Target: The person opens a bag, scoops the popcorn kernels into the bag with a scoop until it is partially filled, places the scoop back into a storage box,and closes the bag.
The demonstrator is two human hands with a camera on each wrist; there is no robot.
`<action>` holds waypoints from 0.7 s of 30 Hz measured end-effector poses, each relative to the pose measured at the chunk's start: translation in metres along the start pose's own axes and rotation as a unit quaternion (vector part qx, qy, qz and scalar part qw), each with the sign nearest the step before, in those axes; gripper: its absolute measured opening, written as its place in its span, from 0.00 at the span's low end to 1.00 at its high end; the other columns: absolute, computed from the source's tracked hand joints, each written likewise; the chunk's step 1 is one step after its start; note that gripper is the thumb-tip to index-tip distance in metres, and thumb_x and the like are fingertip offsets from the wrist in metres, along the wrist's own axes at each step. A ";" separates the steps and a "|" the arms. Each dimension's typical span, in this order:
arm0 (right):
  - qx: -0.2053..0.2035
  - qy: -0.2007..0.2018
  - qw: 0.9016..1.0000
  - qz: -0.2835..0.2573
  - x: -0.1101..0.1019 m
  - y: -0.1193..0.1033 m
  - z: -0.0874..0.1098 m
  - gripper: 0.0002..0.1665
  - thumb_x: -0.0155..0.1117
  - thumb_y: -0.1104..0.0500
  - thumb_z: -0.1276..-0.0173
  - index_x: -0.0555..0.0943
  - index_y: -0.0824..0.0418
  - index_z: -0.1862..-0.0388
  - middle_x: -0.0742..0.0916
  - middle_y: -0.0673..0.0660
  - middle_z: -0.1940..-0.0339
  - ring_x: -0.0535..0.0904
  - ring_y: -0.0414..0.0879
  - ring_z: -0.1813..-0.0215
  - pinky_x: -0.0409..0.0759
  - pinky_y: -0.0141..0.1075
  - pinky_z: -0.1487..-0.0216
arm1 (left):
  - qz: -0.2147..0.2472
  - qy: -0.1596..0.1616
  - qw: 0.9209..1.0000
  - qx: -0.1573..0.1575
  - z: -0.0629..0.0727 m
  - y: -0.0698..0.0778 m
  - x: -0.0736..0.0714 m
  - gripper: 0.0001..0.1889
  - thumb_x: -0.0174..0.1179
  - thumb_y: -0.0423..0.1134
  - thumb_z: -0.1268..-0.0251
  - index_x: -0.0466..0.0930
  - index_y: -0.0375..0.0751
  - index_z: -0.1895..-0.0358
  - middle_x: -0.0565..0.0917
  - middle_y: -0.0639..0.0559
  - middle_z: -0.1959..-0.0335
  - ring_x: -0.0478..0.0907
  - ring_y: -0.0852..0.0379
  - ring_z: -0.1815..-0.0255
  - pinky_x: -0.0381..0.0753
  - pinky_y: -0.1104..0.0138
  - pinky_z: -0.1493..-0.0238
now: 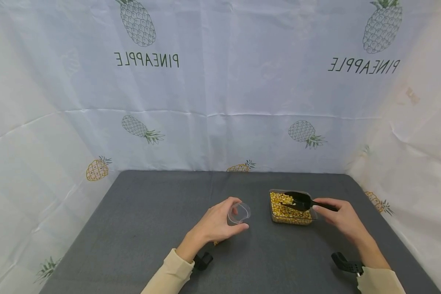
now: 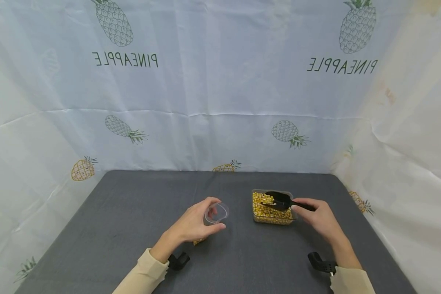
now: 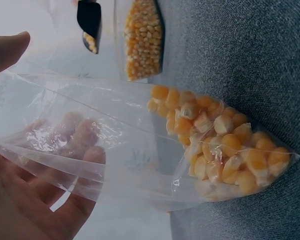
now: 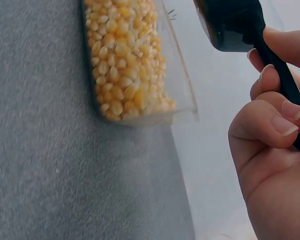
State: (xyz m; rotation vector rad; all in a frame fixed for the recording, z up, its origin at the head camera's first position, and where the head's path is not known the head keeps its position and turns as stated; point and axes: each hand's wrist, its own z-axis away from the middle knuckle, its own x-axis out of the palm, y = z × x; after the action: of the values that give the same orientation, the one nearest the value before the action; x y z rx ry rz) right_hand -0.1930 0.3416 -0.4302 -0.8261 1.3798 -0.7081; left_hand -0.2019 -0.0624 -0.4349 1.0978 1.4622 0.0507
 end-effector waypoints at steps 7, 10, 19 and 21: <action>-0.019 0.005 1.000 -0.001 0.003 -0.010 0.000 0.31 0.64 0.48 0.24 0.76 0.66 0.31 0.75 0.71 0.30 0.78 0.31 0.45 0.80 0.56 0.44 | 0.001 -0.001 1.000 -0.002 0.000 0.000 0.000 0.37 0.66 0.60 0.34 0.70 0.43 0.30 0.81 0.53 0.54 0.72 0.66 0.68 0.74 0.67 0.66; -0.024 0.005 1.000 0.000 0.004 -0.014 0.000 0.31 0.64 0.48 0.24 0.77 0.65 0.31 0.76 0.70 0.31 0.76 0.25 0.47 0.80 0.56 0.44 | 0.001 0.001 1.000 -0.002 0.000 0.001 0.000 0.36 0.66 0.60 0.34 0.70 0.44 0.30 0.81 0.53 0.54 0.72 0.66 0.68 0.74 0.67 0.66; -0.060 0.009 0.998 0.015 0.007 -0.027 -0.002 0.27 0.64 0.50 0.24 0.80 0.64 0.34 0.80 0.66 0.34 0.78 0.27 0.49 0.83 0.45 0.53 | 0.000 0.003 1.000 -0.002 0.000 0.001 -0.001 0.36 0.66 0.61 0.34 0.70 0.43 0.30 0.80 0.54 0.54 0.72 0.66 0.68 0.74 0.67 0.66; -0.067 0.011 0.998 0.015 0.008 -0.031 -0.002 0.26 0.65 0.50 0.24 0.80 0.64 0.35 0.81 0.64 0.37 0.79 0.30 0.54 0.81 0.42 0.59 | 0.000 0.003 1.000 -0.002 0.000 0.001 -0.001 0.36 0.66 0.61 0.34 0.70 0.44 0.30 0.80 0.54 0.54 0.72 0.66 0.68 0.74 0.67 0.66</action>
State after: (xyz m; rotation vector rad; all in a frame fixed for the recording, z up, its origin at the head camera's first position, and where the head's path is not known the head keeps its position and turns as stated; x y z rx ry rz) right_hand -0.1926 0.3181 -0.4089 -0.9032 1.4693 -0.6072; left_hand -0.2013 -0.0626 -0.4343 1.0962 1.4668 0.0563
